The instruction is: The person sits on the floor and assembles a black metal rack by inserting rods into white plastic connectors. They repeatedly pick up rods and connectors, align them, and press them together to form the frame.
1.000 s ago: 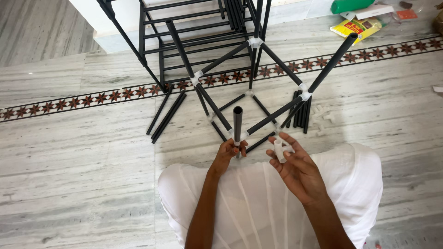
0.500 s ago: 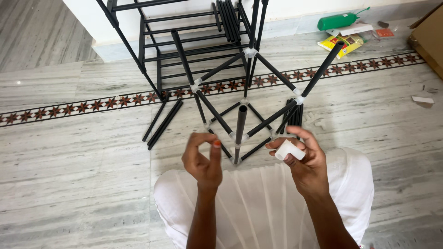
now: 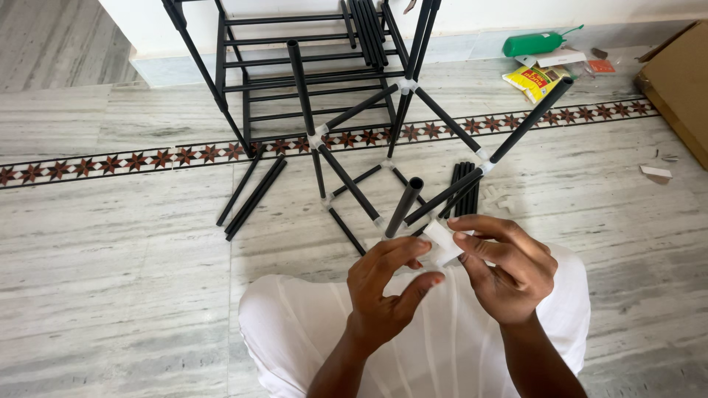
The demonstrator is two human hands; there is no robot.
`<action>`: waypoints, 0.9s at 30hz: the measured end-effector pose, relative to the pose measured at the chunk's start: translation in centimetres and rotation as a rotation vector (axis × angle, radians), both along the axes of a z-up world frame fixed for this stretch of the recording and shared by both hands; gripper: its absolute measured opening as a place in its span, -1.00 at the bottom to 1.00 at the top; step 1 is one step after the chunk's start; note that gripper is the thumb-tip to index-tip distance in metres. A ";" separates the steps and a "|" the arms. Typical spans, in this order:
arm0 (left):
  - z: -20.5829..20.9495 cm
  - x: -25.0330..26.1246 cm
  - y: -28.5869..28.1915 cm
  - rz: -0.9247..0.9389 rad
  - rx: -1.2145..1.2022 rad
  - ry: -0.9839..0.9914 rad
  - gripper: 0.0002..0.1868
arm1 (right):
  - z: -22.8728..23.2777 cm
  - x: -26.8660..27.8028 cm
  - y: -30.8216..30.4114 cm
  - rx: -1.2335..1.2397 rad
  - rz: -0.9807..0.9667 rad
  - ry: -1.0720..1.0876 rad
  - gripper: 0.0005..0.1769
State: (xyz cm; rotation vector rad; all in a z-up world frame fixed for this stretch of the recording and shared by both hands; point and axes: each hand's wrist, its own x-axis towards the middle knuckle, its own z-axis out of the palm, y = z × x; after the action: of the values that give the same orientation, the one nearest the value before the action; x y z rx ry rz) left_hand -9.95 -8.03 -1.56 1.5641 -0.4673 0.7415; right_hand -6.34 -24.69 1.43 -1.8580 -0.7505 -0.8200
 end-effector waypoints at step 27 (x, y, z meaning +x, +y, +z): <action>-2.6 4.7 0.5 0.122 0.068 0.196 -0.64 | 6.6 4.7 3.9 0.059 0.263 0.106 -0.66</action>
State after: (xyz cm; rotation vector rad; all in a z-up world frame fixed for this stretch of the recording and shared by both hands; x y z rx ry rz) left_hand -5.25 -7.56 -4.16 1.7219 -0.2566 0.6618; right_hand -1.68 -20.79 8.05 -1.6921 -0.8713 -0.5654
